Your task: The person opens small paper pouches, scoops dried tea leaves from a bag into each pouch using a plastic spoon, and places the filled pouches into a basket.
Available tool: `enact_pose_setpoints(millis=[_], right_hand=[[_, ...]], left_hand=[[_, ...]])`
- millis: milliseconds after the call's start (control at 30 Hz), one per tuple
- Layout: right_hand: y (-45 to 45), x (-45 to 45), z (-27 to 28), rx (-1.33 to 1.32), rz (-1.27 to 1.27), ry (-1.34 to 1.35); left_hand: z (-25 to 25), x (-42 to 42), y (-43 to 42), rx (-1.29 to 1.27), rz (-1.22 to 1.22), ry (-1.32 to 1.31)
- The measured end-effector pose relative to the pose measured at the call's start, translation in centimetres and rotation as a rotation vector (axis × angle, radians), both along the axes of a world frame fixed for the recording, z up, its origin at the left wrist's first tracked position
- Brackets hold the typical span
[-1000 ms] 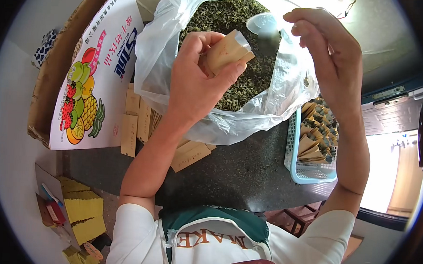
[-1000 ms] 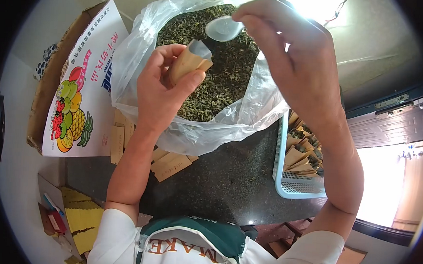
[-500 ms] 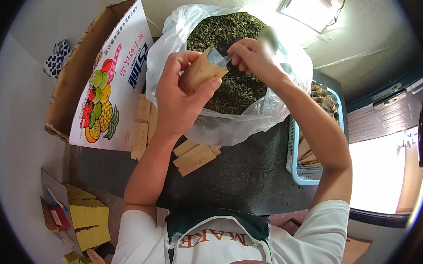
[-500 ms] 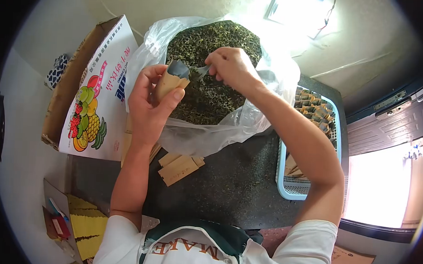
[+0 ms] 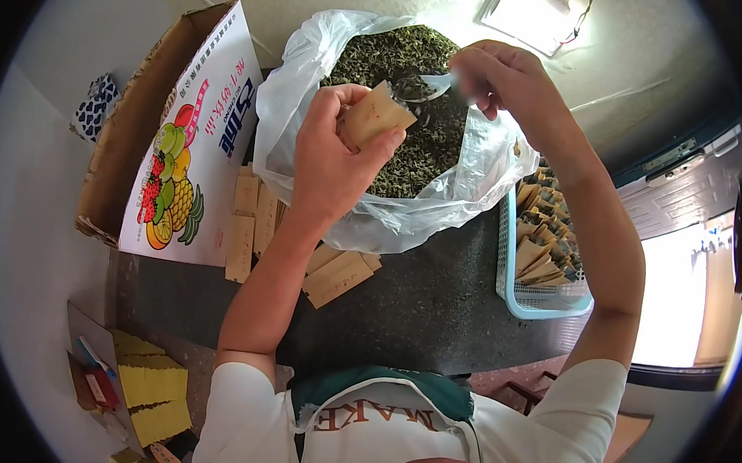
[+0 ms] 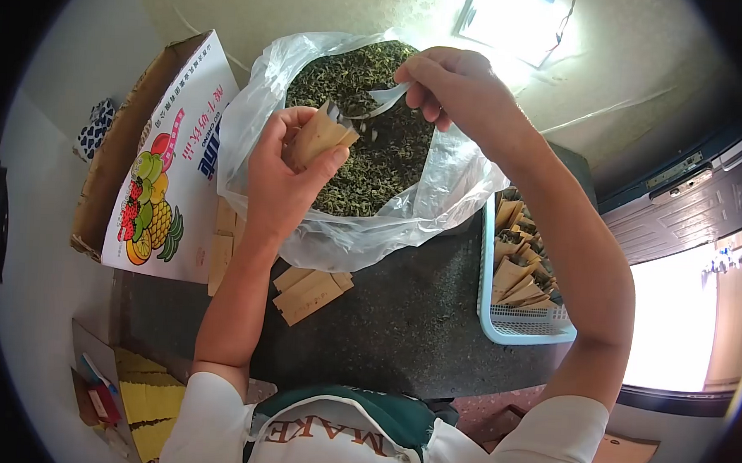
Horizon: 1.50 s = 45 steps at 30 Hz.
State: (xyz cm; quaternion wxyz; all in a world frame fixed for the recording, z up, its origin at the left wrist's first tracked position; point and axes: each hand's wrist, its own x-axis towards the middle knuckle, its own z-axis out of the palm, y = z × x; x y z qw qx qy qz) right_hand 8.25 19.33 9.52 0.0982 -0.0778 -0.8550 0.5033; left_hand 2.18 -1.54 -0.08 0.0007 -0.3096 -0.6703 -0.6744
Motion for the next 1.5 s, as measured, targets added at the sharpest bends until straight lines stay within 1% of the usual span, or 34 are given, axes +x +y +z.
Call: enact_pose_setpoints(millis=[133,200,367,433,467,500,533,567,633,667,733,767,833,867,933,967,1000,1033,1067,1133,1167,1233,1267,1433,1500], right_hand=[[-0.1,0.4,0.6,-0.024,0.007,0.03],[-0.4,0.4,0.6,0.046,0.007,0.018],[-2.0,0.1,-0.3,0.077,0.005,0.002],[-2.0,-0.3,-1.1,0.267,0.107,0.186],[-2.0,-0.3,-1.0,0.307,0.126,0.234],[-1.8,-0.3,-0.8,0.337,0.135,0.272],[-1.8,-0.2,-0.5,0.364,0.145,0.306],[-1.9,0.1,0.0,0.422,0.108,0.337],[-1.7,0.6,0.4,0.597,0.136,0.51],[-1.7,1.0,0.7,0.686,0.126,0.544],[-1.1,1.3,0.4,0.667,0.044,0.576],[-0.7,1.5,0.3,0.6,0.001,0.509],[0.1,1.9,-0.5,0.564,-0.049,0.313],[0.5,1.8,-1.0,0.57,-0.043,0.171],[0.0,1.3,-2.9,0.572,-0.027,0.021],[-0.5,0.9,-4.0,0.606,-0.011,-0.056],[-1.5,0.5,-4.7,0.518,0.006,-0.111],[-1.8,-0.2,-6.0,0.497,0.06,-0.033],[-1.7,-1.2,-7.5,0.477,0.062,-0.036],[-2.8,-2.3,-7.5,0.408,0.037,-0.042],[-2.1,-3.3,-9.1,0.332,0.038,0.028],[-2.0,-4.0,-8.4,0.119,-0.017,-0.051],[-1.8,-3.8,-7.7,0.075,-0.028,-0.067],[0.6,-2.9,-5.0,0.025,-0.065,-0.062],[1.3,-2.1,-3.3,0.043,-0.046,0.015]], left_hand=[[-1.0,-0.4,0.4,0.021,0.01,0.014],[-1.0,-0.4,0.4,0.013,0.001,0.041],[-0.8,-0.3,1.5,0.008,-0.021,0.078],[-0.4,-0.4,2.1,0.023,-0.008,0.036],[-0.1,-0.5,2.3,0.025,0.008,0.02],[0.0,-0.7,2.5,0.027,0.025,0.003],[-0.2,-1.3,2.7,0.032,0.036,0.041],[-0.3,-1.5,2.5,0.019,0.025,0.025],[-0.3,-2.0,2.3,0.028,-0.008,0.004],[-0.2,-2.4,2.2,0.03,-0.004,0.009],[-0.3,-2.8,1.6,0.119,-0.139,-0.283],[-0.1,-2.8,1.4,0.095,-0.128,-0.298],[0.0,-2.6,0.9,0.13,-0.144,-0.283],[0.0,-2.5,0.7,0.164,-0.165,-0.263],[-0.8,-2.7,0.5,0.194,-0.186,-0.221],[-1.0,-2.6,0.4,0.218,-0.194,-0.153],[-1.2,-2.5,0.5,0.245,-0.204,-0.08],[-1.4,-2.6,0.4,0.253,-0.205,-0.081],[-1.4,-2.5,0.3,0.252,-0.211,-0.077],[-1.5,-2.4,0.0,0.249,-0.202,-0.081],[-1.6,-2.3,-0.2,0.242,-0.202,-0.09],[-1.4,-2.5,-0.6,0.255,-0.196,-0.124],[-1.4,-2.6,-0.8,0.256,-0.194,-0.129],[-1.3,-2.7,-0.6,0.241,-0.199,-0.118],[-1.2,-2.4,-0.5,0.219,-0.2,-0.115]])
